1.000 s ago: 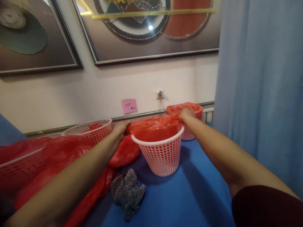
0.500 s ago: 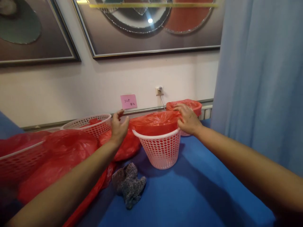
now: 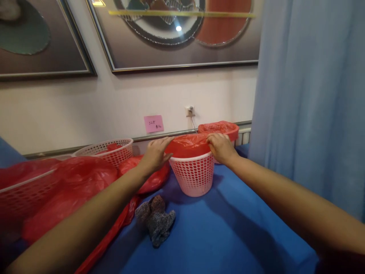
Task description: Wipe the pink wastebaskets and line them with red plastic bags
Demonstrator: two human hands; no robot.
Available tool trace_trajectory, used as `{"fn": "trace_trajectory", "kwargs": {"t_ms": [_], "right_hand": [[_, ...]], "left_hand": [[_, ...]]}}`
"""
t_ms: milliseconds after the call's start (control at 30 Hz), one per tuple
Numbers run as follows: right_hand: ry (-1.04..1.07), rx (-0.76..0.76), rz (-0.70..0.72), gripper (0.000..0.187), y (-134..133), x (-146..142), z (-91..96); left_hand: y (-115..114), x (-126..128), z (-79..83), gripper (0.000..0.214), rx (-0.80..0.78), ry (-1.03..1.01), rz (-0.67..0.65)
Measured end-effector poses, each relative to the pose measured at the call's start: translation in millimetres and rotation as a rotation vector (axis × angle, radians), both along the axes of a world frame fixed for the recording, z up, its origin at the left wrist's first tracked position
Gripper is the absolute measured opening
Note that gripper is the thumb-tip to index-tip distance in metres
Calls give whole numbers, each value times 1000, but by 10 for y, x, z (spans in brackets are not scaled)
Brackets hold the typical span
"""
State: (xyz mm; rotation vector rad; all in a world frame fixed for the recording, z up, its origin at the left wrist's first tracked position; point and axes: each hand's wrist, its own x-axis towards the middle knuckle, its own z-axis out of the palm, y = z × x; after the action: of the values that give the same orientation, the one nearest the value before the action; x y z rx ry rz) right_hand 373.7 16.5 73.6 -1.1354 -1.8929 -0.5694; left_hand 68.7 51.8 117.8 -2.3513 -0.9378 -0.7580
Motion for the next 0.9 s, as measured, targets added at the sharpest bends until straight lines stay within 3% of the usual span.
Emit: {"fn": "trace_trajectory", "kwargs": {"t_ms": [133, 367, 500, 600, 733, 900], "right_hand": [[-89, 64, 22, 15, -176, 55, -144], [8, 102, 58, 11, -313, 246, -521], [37, 137, 126, 14, -372, 147, -528], [-8, 120, 128, 17, -400, 43, -526], [-14, 70, 77, 17, -399, -7, -585], [-7, 57, 42, 13, -396, 64, -613]], "left_hand": [[-17, -37, -82, 20, 45, -6, -39], [-274, -182, -344, 16, 139, -110, -144], [-341, -66, -385, 27, 267, -122, -295], [-340, 42, -391, 42, 298, -59, -324], [-302, 64, -437, 25, 238, -42, -279], [-218, -104, -532, 16, 194, -120, -220]]}}
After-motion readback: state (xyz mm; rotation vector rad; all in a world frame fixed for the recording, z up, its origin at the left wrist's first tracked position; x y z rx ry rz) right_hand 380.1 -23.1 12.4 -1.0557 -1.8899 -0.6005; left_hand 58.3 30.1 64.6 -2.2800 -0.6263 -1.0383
